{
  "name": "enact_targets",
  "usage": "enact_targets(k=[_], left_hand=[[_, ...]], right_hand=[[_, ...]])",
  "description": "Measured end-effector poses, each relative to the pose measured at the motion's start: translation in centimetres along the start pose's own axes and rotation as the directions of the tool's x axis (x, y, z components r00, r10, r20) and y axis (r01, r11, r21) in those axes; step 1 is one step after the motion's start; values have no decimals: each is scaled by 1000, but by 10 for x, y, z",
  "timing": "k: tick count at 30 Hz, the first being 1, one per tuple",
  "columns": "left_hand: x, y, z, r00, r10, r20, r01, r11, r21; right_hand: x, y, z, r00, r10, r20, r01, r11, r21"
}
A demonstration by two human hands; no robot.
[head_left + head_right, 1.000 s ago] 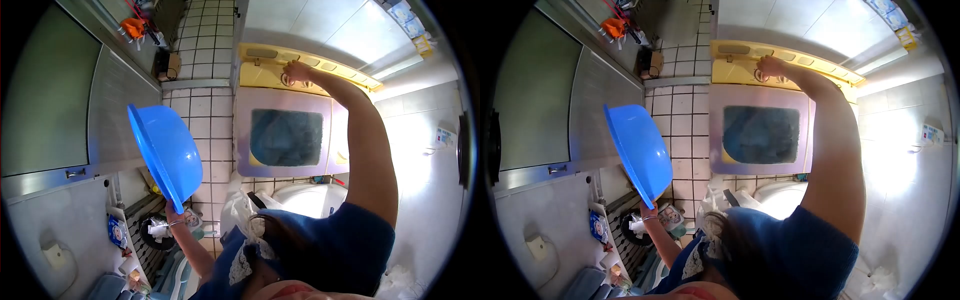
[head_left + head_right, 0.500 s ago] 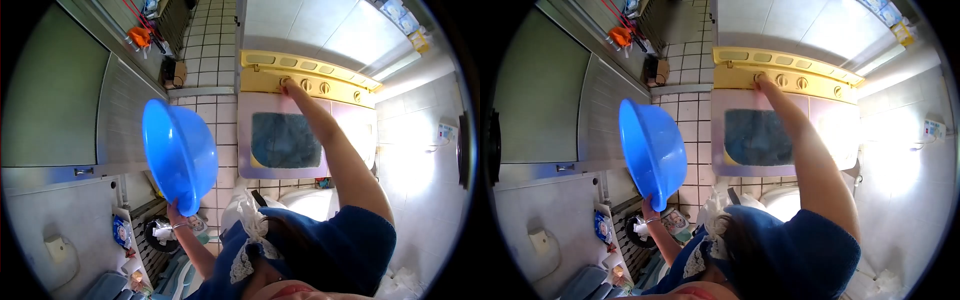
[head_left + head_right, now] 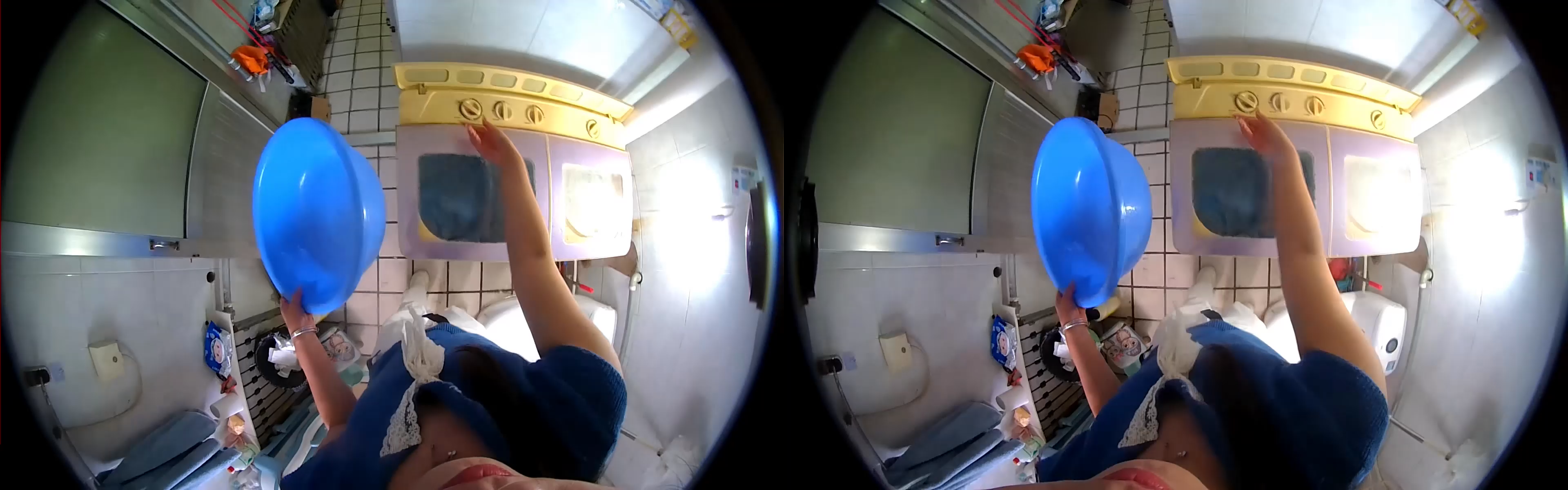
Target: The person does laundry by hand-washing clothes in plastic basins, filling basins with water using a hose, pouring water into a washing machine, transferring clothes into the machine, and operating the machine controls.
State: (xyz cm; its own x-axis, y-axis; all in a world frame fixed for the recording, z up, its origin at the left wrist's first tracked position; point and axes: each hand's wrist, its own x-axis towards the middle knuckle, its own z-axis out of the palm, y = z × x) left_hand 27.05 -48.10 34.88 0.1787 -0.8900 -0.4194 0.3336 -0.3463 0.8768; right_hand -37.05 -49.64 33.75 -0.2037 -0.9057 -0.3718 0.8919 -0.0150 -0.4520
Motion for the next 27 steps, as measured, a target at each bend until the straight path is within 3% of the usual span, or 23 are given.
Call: enact_targets(k=[3,5,7,8,10,11,13,15,16,18,21,23,26,27], left_hand=[[-24,21,13,995,-80,-65,90,980,178],[-21,10,15,997,-48,-64,52,997,63],[-19,9,21,996,-46,-73,51,997,62],[-17,10,27,992,-82,-93,88,994,61],[-15,11,33,990,-127,-67,130,991,39],[-14,12,37,988,-148,-52,149,988,29],[-16,12,48,987,-161,-28,160,987,-15],[-26,16,62,990,-142,-16,142,990,-13],[-23,15,64,992,-121,36,121,993,-5],[-31,13,71,992,-104,68,104,995,3],[-68,25,91,987,-90,133,86,996,33],[-91,32,101,980,-99,174,90,994,59],[-115,35,112,968,-128,217,113,990,79],[-121,34,115,965,-135,225,121,990,75]], right_hand=[[-152,-11,-17,971,207,118,-150,916,-372],[-238,-11,-73,990,132,-53,-141,874,-464],[-335,1,-102,919,-88,-384,-93,899,-428],[-378,11,-130,901,-240,-361,8,842,-539],[-455,37,-175,808,-360,-466,129,881,-456],[-490,52,-193,746,-300,-594,185,951,-247],[-561,108,-304,627,-187,-756,-24,966,-258],[-612,185,-357,377,-133,-917,-129,972,-195],[-635,232,-377,307,-135,-942,-8,989,-145],[-682,313,-375,295,-61,-954,148,989,-17],[-710,354,-268,300,175,-938,103,971,214],[-718,378,-292,389,234,-891,8,966,258],[-709,388,-348,390,289,-874,-5,950,312],[-709,395,-383,416,214,-884,28,968,248]])
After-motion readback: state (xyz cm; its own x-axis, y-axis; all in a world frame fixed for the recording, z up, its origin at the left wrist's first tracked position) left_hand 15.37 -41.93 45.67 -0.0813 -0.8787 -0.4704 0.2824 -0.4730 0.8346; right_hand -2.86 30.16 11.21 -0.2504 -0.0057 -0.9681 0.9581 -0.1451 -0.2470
